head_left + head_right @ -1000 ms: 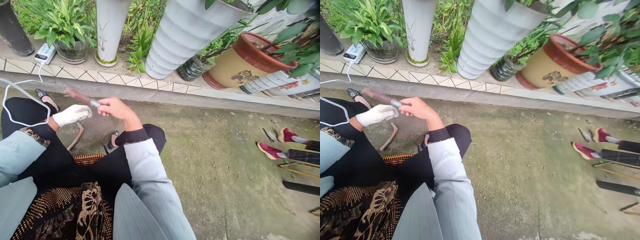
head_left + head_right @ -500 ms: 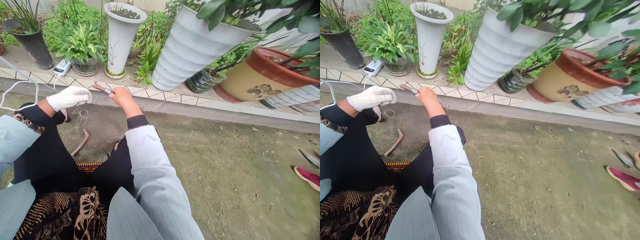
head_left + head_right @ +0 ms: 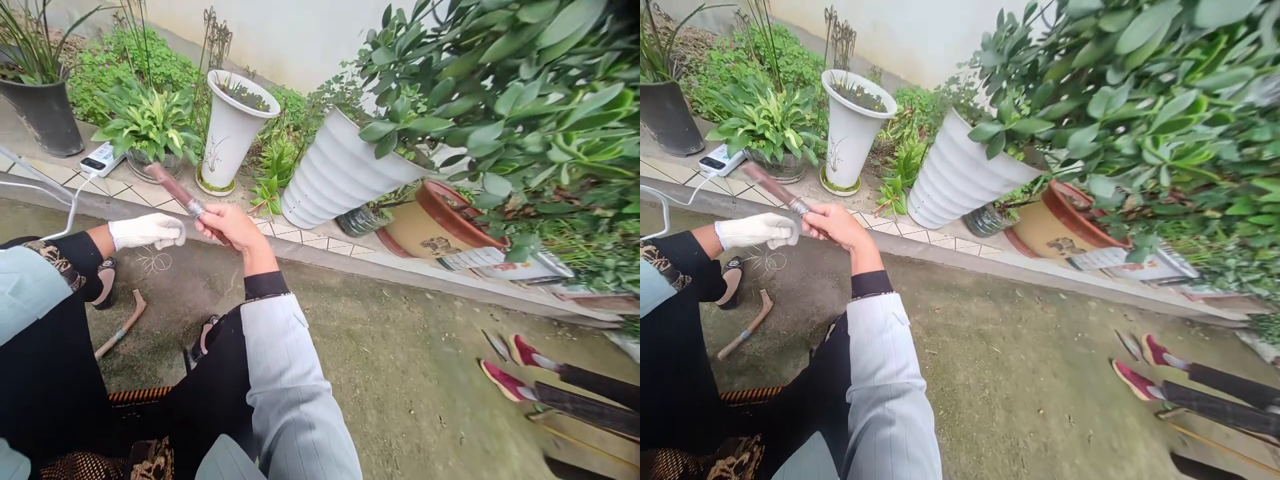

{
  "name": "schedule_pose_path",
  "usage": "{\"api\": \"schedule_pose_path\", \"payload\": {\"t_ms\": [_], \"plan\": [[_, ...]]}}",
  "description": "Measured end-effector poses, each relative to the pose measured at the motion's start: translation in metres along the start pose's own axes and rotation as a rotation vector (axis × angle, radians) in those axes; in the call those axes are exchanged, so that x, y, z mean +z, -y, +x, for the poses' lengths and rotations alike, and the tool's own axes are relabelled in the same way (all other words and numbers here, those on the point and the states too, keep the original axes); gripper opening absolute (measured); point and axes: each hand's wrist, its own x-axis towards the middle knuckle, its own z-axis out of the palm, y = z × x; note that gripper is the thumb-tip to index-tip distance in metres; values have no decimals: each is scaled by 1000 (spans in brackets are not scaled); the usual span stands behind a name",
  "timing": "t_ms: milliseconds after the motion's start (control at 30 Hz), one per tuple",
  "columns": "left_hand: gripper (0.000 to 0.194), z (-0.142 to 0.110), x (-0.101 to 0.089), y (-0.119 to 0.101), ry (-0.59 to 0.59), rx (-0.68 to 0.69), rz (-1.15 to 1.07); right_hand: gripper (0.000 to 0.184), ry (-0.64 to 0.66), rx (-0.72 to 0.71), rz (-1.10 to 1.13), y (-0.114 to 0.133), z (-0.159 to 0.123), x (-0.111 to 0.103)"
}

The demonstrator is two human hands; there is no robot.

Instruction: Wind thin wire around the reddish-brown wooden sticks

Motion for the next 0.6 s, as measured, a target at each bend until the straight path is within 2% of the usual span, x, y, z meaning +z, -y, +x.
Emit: {"api": "schedule_pose_path", "payload": {"t_ms": [33, 67, 100, 167, 200, 267, 333, 400, 433, 500, 600], "plan": [[34, 3, 2, 2, 116, -40, -110, 26, -114, 32, -34, -7, 9, -2], [33, 5, 2, 3, 136, -63, -163, 26, -211, 84, -100, -14, 18, -4], [32, 6, 1, 4, 208, -96, -221, 25, -286, 153, -197, -21, 26, -6], [33, 8, -3, 7, 223, -137, -252, 21, -321, 327, -453, -30, 37, -8], [34, 8, -6, 9, 232, -152, -252, 18, -257, 425, -578, -32, 38, -8], [33, 6, -10, 14, 265, -171, -246, 15, 11, 595, -726, -31, 35, -7], [32, 1, -12, 21, 325, -185, -254, 13, 338, 646, -646, -25, 25, -7], [31, -4, -12, 27, 382, -183, -304, 14, 546, 552, -376, -20, 12, -8], [30, -7, -11, 29, 393, -175, -347, 19, 570, 470, -213, -19, 7, -7], [30, -12, -7, 29, 386, -121, -466, 30, 457, 298, 85, -20, 1, -1], [32, -14, 2, 24, 343, -23, -642, 39, 98, 125, 350, -28, 4, 19]]}}
